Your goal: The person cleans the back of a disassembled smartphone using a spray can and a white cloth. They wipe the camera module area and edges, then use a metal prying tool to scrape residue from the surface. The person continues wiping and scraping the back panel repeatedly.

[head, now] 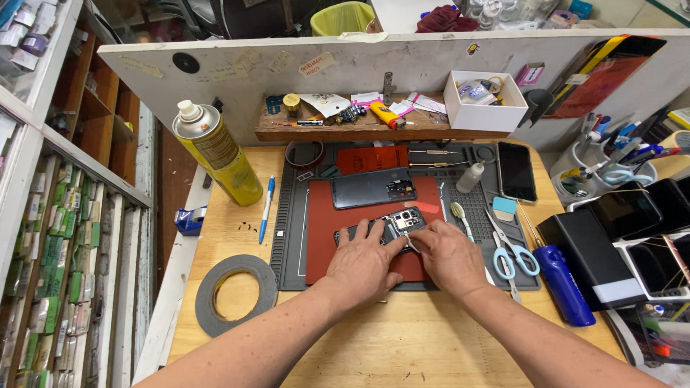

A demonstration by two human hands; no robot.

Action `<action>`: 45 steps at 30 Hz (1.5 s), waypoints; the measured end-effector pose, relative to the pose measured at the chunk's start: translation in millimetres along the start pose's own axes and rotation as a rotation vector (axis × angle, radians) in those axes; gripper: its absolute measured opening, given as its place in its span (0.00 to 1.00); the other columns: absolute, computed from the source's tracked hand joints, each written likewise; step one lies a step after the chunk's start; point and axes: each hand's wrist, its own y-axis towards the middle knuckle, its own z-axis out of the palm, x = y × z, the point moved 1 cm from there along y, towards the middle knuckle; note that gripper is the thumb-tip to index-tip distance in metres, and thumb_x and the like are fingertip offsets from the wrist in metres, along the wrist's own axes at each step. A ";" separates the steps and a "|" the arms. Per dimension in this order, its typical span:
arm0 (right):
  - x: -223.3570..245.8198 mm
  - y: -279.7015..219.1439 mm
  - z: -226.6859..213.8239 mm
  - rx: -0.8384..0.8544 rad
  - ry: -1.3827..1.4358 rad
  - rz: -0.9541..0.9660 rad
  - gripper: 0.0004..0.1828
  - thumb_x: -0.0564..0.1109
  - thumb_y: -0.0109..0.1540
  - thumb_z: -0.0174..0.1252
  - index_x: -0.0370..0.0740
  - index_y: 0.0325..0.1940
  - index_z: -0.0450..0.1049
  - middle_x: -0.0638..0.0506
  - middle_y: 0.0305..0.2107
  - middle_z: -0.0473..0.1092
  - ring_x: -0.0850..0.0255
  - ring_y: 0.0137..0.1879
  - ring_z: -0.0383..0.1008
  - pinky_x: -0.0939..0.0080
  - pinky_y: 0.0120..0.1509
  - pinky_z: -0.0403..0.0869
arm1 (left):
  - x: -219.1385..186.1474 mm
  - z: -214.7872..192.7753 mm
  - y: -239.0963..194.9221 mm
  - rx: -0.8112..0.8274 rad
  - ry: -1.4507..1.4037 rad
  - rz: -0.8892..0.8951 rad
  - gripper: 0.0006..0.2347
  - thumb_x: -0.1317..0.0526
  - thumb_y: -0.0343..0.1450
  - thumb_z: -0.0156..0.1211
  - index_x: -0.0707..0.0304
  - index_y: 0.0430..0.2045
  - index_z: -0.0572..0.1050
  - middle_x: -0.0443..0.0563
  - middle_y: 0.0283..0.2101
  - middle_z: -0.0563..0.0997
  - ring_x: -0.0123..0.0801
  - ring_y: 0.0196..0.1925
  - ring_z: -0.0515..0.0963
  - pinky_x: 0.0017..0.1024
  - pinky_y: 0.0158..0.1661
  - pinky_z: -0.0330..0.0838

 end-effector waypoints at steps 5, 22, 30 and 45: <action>-1.1 5.8 -1.5 0.013 0.010 -0.030 0.08 0.48 0.60 0.62 0.51 0.41 0.83 0.57 0.36 0.75 0.56 0.47 0.77 0.53 0.48 0.76 | -0.9 -1.5 -0.3 -0.004 -0.017 -0.004 0.30 0.52 0.68 0.67 0.48 0.66 0.65 0.63 0.64 0.63 0.55 0.69 0.58 0.67 0.64 0.52; 4.2 4.3 -4.1 0.040 -0.022 -0.014 0.07 0.48 0.60 0.61 0.50 0.40 0.83 0.58 0.35 0.75 0.57 0.47 0.76 0.52 0.46 0.76 | -1.9 -5.5 -1.1 0.012 -0.053 -0.029 0.28 0.55 0.68 0.66 0.46 0.66 0.65 0.61 0.65 0.61 0.53 0.70 0.57 0.65 0.67 0.49; -0.5 4.0 -1.7 -0.008 -0.034 -0.082 0.07 0.48 0.59 0.61 0.49 0.38 0.82 0.57 0.35 0.75 0.56 0.46 0.76 0.52 0.47 0.76 | -3.6 -6.2 0.6 0.034 -0.047 -0.039 0.29 0.55 0.68 0.65 0.46 0.67 0.64 0.61 0.66 0.61 0.53 0.71 0.56 0.64 0.67 0.49; -0.7 8.8 -4.0 0.045 -0.029 -0.090 0.08 0.47 0.61 0.59 0.54 0.42 0.82 0.61 0.37 0.75 0.58 0.46 0.77 0.55 0.47 0.78 | -0.1 -1.1 0.8 0.063 -0.011 -0.038 0.28 0.55 0.69 0.64 0.47 0.67 0.65 0.61 0.67 0.61 0.53 0.71 0.57 0.64 0.68 0.49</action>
